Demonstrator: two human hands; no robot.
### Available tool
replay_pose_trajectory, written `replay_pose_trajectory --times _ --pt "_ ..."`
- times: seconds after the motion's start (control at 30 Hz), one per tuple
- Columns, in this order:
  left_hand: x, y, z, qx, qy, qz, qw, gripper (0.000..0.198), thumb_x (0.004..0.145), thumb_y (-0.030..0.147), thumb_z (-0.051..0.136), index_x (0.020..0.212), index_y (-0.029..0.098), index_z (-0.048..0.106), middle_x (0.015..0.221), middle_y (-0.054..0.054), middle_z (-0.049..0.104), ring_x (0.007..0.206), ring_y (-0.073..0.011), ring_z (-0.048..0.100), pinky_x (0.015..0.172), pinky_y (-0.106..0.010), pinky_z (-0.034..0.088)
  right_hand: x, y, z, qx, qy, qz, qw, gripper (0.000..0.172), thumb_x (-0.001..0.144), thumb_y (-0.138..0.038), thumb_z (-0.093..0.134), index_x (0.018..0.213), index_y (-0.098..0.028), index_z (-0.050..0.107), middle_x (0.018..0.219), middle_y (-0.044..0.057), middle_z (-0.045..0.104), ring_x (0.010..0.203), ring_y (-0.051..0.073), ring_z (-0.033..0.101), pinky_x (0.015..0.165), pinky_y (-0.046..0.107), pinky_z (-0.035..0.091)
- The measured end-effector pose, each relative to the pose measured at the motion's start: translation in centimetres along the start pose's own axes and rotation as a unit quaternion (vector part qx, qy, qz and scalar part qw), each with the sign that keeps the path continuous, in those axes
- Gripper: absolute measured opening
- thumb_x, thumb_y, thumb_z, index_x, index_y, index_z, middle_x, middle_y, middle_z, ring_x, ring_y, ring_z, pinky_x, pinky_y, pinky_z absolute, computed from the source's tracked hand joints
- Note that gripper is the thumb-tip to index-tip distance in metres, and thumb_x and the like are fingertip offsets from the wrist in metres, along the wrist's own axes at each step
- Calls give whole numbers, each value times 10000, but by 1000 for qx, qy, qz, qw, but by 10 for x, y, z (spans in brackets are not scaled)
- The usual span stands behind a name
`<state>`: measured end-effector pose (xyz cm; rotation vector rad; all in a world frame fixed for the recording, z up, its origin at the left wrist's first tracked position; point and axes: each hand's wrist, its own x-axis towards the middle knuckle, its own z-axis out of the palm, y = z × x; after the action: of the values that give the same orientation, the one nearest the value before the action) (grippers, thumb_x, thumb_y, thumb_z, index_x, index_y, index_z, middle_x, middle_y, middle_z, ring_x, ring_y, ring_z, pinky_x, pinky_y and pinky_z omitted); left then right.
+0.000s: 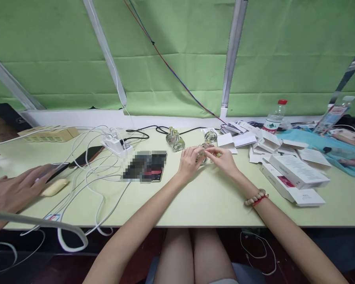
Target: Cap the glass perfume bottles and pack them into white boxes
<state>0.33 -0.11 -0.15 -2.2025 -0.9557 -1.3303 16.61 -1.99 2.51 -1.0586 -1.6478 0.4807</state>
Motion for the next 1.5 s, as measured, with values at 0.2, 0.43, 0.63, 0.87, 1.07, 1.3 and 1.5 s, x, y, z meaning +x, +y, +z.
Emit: replay_pose_trajectory --times 0.2,0.43,0.63,0.87,1.07,1.3,1.5 --pt "-1 -5 1 -8 -47 -93 994 548 762 433 657 1203 204 427 1142 -111 561 1073 -250 517 883 -381 376 5 8 -11 -62 51 34 996 266 740 -400 630 798 -161 729 787 65 727 577 145 560 606 279 449" --pt "-5 -8 7 -36 -142 -220 964 1000 529 552 778 1320 203 276 1256 -150 445 1195 -337 421 954 -475 338 5 14 -14 -119 -23 57 991 124 676 -282 699 668 -159 702 672 57 715 587 166 634 559 256 469" --pt "-6 -7 6 -39 -167 -238 956 876 596 515 736 1294 206 305 1227 -137 465 1177 -324 442 952 -485 350 3 12 -11 -146 -95 26 984 55 669 -196 694 625 -164 697 641 35 707 583 155 639 560 242 474" --pt "-5 -9 4 -68 -193 -207 957 717 718 472 645 1302 180 348 1259 -142 503 1187 -301 458 970 -458 357 0 14 -8 -213 -175 14 961 89 668 -124 674 723 -152 737 672 44 713 611 152 627 587 241 442" --pt "-4 -14 5 -103 -208 -198 952 631 732 431 668 1252 180 414 1252 -116 545 1176 -263 483 970 -406 350 0 21 -8 -235 -170 26 957 141 668 -79 635 746 -130 741 717 62 721 641 153 630 612 233 442" --pt "-2 -12 3 -66 -203 -225 951 597 691 498 697 1154 200 464 1164 -89 591 1094 -262 526 884 -384 362 0 26 -7 -248 -166 54 953 128 685 -109 635 745 -154 739 717 54 718 661 162 647 607 233 446" --pt "-2 -12 2 3 -193 -245 950 680 654 569 695 1191 203 497 1066 -98 539 1032 -278 517 850 -384 385 -2 19 -7 -276 -155 71 946 101 700 -152 662 757 -199 731 756 29 721 709 162 649 613 241 430"
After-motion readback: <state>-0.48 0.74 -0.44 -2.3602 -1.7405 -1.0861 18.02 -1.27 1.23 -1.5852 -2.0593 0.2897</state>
